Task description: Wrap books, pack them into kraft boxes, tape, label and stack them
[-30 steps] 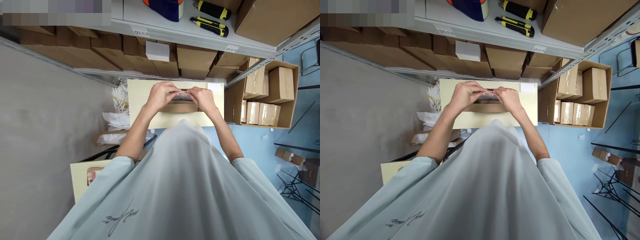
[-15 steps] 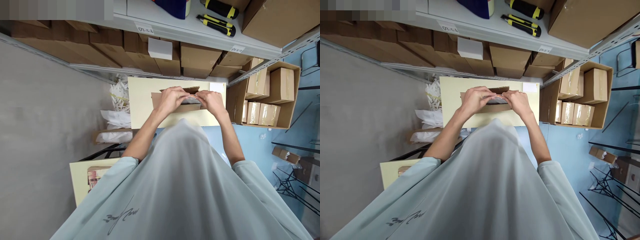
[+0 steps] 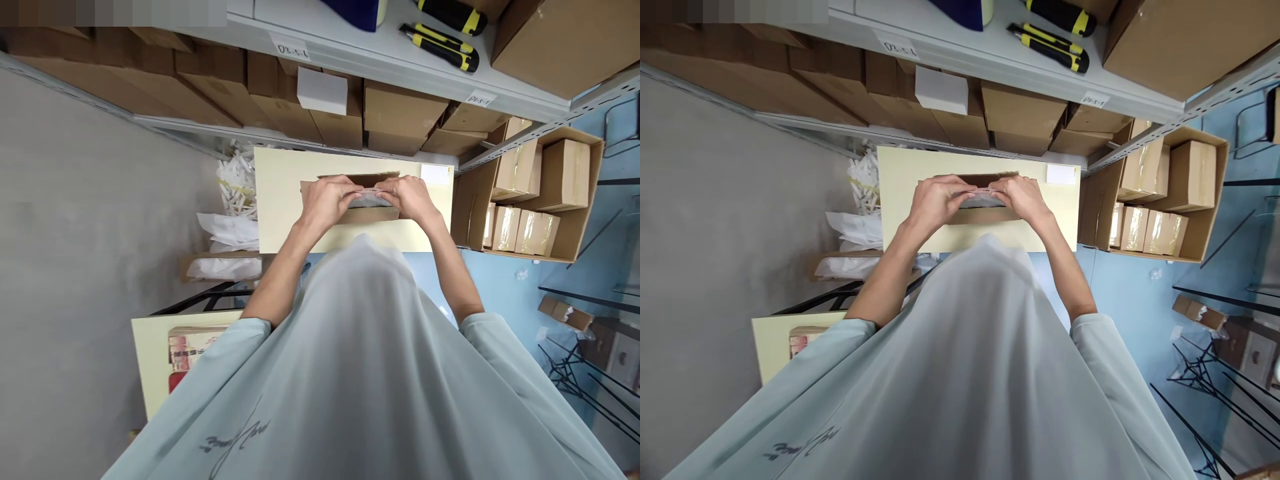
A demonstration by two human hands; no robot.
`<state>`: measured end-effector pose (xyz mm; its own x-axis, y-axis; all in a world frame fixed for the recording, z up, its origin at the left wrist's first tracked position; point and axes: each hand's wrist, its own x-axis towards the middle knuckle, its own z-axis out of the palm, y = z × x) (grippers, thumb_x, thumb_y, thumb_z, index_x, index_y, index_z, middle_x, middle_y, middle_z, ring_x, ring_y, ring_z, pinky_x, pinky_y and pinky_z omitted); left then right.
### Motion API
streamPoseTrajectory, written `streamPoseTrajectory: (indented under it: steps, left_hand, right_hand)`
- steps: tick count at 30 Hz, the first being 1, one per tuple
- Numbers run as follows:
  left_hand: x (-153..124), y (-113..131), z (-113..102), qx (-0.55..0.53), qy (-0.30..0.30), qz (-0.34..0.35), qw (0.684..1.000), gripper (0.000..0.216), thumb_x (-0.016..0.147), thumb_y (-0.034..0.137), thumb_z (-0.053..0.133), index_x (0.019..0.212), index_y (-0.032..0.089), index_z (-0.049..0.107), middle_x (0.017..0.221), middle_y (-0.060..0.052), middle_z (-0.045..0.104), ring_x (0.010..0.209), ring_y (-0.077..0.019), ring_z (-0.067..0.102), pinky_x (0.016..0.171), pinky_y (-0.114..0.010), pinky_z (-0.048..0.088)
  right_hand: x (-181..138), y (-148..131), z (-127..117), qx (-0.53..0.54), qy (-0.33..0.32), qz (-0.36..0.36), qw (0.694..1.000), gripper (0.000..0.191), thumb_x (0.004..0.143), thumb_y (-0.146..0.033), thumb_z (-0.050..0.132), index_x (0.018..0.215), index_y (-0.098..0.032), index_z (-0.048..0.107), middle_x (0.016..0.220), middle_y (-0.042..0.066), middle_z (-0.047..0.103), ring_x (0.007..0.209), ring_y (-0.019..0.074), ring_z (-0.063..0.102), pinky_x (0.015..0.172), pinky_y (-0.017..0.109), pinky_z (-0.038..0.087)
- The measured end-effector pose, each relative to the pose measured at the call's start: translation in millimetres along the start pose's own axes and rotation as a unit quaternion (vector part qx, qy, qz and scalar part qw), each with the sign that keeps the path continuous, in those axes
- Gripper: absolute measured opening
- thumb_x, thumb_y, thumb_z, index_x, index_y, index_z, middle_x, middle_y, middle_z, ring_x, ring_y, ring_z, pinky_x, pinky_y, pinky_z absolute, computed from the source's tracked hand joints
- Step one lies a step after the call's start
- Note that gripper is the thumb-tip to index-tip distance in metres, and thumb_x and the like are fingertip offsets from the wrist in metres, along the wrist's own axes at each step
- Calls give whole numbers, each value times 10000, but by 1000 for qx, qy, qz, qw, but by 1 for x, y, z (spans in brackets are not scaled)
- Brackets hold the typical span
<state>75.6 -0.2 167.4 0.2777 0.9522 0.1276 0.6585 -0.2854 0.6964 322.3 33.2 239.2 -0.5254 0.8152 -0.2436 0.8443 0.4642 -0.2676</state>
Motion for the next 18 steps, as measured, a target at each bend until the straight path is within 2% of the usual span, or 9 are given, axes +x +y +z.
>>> streamPoseTrajectory:
  steps: [4, 9, 12, 15, 18]
  left_hand:
    - [7, -11, 16, 10, -49, -26, 998, 304, 1093, 343, 680, 1258, 307, 933, 1245, -82, 885, 1132, -323, 813, 991, -416, 608]
    - [15, -27, 44, 44, -107, -75, 990, 343, 1048, 252, 702, 1294, 334, 926, 1327, -91, 872, 1209, -356, 810, 1038, -443, 604]
    - [21, -39, 62, 60, -139, -103, 983, 300, 1006, 243, 746, 1216, 318, 946, 1219, -112, 895, 1174, -364, 820, 1020, -444, 613]
    - [30, -49, 76, 74, -145, -134, 978, 245, 950, 261, 800, 1135, 297, 955, 1070, -129, 903, 1070, -374, 831, 942, -455, 633]
    - [35, -54, 83, 90, -125, -137, 979, 274, 911, 249, 817, 1150, 283, 947, 1058, -149, 896, 1051, -397, 825, 940, -499, 638]
  right_hand:
    - [12, 12, 20, 17, -32, 10, 999, 343, 1165, -380, 589, 1340, -309, 875, 1318, 80, 885, 1233, 358, 777, 935, 387, 511]
    - [27, 32, 61, 57, -78, 31, 995, 324, 1153, -321, 628, 1345, -286, 886, 1298, 71, 896, 1227, 314, 805, 957, 344, 514]
    - [34, 38, 83, 67, -114, 52, 990, 323, 1147, -309, 640, 1351, -297, 890, 1352, 93, 883, 1245, 314, 808, 983, 346, 540]
    - [40, 38, 97, 62, -109, 69, 990, 339, 1146, -296, 631, 1377, -307, 879, 1379, 119, 871, 1273, 329, 807, 1047, 389, 564]
    - [44, 33, 102, 47, -94, 80, 991, 363, 1160, -267, 576, 1370, -272, 871, 1376, 143, 867, 1279, 336, 808, 1089, 434, 581]
